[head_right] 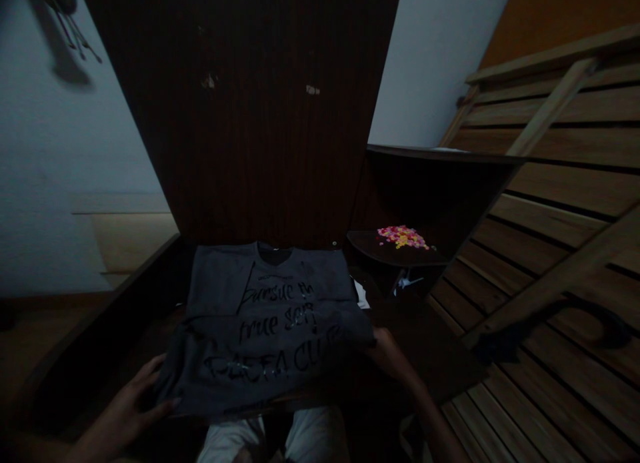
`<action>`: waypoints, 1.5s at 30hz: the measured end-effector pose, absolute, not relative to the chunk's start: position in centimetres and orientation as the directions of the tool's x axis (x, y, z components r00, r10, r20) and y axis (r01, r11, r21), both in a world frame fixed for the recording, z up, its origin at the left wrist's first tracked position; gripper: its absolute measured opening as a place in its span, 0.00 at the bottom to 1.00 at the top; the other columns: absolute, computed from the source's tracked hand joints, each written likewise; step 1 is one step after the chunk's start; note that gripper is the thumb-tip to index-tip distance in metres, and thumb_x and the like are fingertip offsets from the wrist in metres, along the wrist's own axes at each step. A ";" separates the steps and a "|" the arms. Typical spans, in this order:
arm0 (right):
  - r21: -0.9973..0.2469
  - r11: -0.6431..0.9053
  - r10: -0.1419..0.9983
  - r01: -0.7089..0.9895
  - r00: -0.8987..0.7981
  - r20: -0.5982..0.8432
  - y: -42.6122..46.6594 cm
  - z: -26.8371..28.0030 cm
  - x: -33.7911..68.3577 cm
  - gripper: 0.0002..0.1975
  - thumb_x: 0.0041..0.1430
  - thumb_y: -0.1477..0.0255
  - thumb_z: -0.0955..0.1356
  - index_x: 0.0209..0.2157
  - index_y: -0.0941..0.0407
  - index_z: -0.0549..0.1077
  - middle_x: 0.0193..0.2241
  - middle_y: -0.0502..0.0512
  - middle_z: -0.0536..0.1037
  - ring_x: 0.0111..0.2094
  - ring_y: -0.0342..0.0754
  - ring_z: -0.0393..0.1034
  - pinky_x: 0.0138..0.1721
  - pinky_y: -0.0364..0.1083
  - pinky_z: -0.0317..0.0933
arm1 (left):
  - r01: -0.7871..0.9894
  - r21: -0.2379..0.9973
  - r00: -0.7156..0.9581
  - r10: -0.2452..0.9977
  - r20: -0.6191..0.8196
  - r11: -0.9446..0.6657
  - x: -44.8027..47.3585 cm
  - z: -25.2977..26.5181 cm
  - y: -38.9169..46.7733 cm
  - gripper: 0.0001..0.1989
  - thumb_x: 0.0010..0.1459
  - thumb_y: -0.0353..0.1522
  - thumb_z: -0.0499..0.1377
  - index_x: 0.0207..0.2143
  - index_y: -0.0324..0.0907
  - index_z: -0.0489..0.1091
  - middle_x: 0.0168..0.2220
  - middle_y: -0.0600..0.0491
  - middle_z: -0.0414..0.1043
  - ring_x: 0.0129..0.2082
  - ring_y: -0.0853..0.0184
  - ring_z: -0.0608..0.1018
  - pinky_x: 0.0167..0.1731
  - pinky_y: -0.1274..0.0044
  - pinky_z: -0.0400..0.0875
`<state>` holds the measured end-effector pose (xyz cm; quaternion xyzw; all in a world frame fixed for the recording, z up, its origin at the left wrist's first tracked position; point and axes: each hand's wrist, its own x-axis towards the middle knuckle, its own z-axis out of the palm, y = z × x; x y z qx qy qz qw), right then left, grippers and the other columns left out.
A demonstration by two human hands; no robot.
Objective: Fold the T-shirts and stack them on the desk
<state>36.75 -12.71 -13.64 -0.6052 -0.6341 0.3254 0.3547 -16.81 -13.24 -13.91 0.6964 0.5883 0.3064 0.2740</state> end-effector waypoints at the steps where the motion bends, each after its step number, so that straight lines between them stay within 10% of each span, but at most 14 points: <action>1: -0.854 0.046 0.998 0.518 0.021 0.067 -12.7 -13.4 36.5 0.17 0.44 0.54 0.72 0.21 0.55 0.76 0.26 0.52 0.80 0.30 0.55 0.73 0.37 0.51 0.69 | 0.633 0.760 0.108 0.989 0.103 -0.149 -16.6 -13.7 -13.3 0.24 0.41 0.52 0.66 0.37 0.48 0.81 0.53 0.47 0.75 0.54 0.51 0.75 0.58 0.68 0.65; 8: -0.971 0.050 0.942 0.233 0.313 0.123 -12.0 -9.9 35.2 0.29 0.40 0.45 0.73 0.35 0.55 0.76 0.38 0.61 0.82 0.40 0.59 0.76 0.43 0.53 0.70 | 0.387 0.916 -0.253 0.967 -0.007 0.108 -14.9 -9.4 -13.2 0.35 0.34 0.59 0.63 0.37 0.45 0.77 0.42 0.47 0.80 0.50 0.47 0.77 0.51 0.65 0.72; 14: -0.992 0.097 0.934 0.079 0.338 0.118 -9.4 -5.2 33.9 0.27 0.40 0.47 0.74 0.35 0.54 0.73 0.34 0.58 0.82 0.38 0.57 0.76 0.36 0.48 0.70 | -0.026 0.951 -0.456 0.842 -0.286 0.309 -13.4 -4.9 -11.9 0.24 0.44 0.47 0.62 0.42 0.44 0.74 0.30 0.51 0.80 0.31 0.55 0.82 0.29 0.69 0.78; 26: -0.975 -0.165 0.960 -0.147 0.201 -0.193 2.7 -3.1 33.2 0.08 0.55 0.65 0.69 0.30 0.55 0.72 0.29 0.58 0.81 0.34 0.52 0.77 0.36 0.47 0.72 | -0.221 0.969 -0.354 0.917 -0.185 0.110 -12.8 -5.5 -2.9 0.18 0.55 0.43 0.58 0.47 0.46 0.71 0.40 0.50 0.78 0.42 0.62 0.80 0.37 0.74 0.77; 38: -0.937 -0.276 0.961 0.214 0.031 -0.276 -1.6 -9.6 33.5 0.16 0.42 0.61 0.77 0.31 0.55 0.75 0.29 0.54 0.79 0.28 0.49 0.74 0.27 0.45 0.67 | 0.371 0.898 -0.402 0.913 -0.073 0.236 -12.2 -9.4 -2.2 0.41 0.42 0.49 0.68 0.55 0.38 0.64 0.43 0.43 0.75 0.42 0.55 0.80 0.40 0.68 0.76; 45: -0.665 -0.007 0.953 0.747 0.205 0.221 -2.5 -10.9 34.2 0.15 0.42 0.65 0.76 0.34 0.53 0.75 0.37 0.55 0.74 0.41 0.54 0.72 0.44 0.50 0.66 | 0.708 0.681 -0.401 0.900 0.172 0.186 -12.3 -10.0 -1.7 0.40 0.46 0.46 0.63 0.58 0.34 0.62 0.58 0.32 0.64 0.59 0.43 0.68 0.55 0.60 0.66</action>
